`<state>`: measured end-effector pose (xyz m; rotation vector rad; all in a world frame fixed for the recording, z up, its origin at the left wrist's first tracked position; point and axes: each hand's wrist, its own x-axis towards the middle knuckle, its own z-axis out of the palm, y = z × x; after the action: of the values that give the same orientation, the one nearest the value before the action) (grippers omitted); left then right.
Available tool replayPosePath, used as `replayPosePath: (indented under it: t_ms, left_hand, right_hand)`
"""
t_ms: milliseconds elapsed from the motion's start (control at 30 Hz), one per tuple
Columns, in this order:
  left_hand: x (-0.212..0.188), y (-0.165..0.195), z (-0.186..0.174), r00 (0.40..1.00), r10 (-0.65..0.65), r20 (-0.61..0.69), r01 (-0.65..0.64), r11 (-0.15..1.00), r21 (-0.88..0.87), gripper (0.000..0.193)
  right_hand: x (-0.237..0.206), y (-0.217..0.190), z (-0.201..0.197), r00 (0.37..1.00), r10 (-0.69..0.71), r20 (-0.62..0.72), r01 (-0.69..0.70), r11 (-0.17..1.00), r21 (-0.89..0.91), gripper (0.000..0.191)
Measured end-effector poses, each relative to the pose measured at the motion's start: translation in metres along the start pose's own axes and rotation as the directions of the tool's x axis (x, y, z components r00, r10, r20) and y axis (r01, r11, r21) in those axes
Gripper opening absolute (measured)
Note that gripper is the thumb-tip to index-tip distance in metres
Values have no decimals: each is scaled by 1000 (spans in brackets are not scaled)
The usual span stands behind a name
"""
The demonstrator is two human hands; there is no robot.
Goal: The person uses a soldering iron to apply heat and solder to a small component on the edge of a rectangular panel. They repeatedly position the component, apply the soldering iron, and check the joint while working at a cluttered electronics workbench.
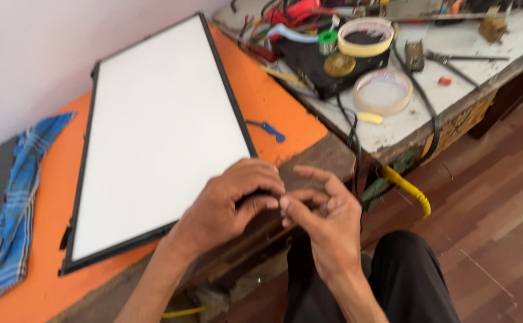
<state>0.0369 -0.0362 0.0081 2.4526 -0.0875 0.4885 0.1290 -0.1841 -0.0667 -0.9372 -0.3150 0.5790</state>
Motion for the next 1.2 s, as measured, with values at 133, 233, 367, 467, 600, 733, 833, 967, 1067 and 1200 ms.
replayPosePath:
  t_ms: [133,233,367,467,600,733,833,967,1067,1200]
  left_hand:
    - [-1,-5,3,1000,0,-4,0,1000,8,18]
    - [-2,-8,5,1000,0,-19,0,1000,-1,18]
    - [-4,-10,6,999,-2,-42,2,1000,-8,18]
    - [-4,-11,6,999,-8,-52,8,1000,0,16]
    - [-5,-12,8,998,0,-60,1,1000,8,14]
    - [-6,-14,9,998,9,-59,-8,1000,29,13]
    - [-6,-15,8,998,3,-59,-2,1000,22,12]
    - [-7,-15,8,999,-10,-50,11,1000,23,11]
    - [-7,-13,8,998,-15,-54,17,999,41,11]
    - [-7,-10,8,998,-9,-64,13,998,60,11]
  right_hand:
    - [0,3,-1,997,-48,57,44,997,66,47]
    - [-1,5,-2,996,-57,62,51,995,84,46]
    - [1,7,-2,998,-34,45,30,996,84,46]
    - [1,8,-2,999,-26,44,22,996,83,47]
    - [1,9,-2,998,-33,50,29,996,84,46]
    - [1,10,-2,998,-46,48,42,997,68,47]
    - [1,11,1,997,-54,50,50,996,76,47]
    - [1,10,3,997,-58,45,56,997,54,51]
    - [1,8,4,998,-57,38,56,998,39,53]
    - [0,4,6,999,-47,17,47,999,15,55]
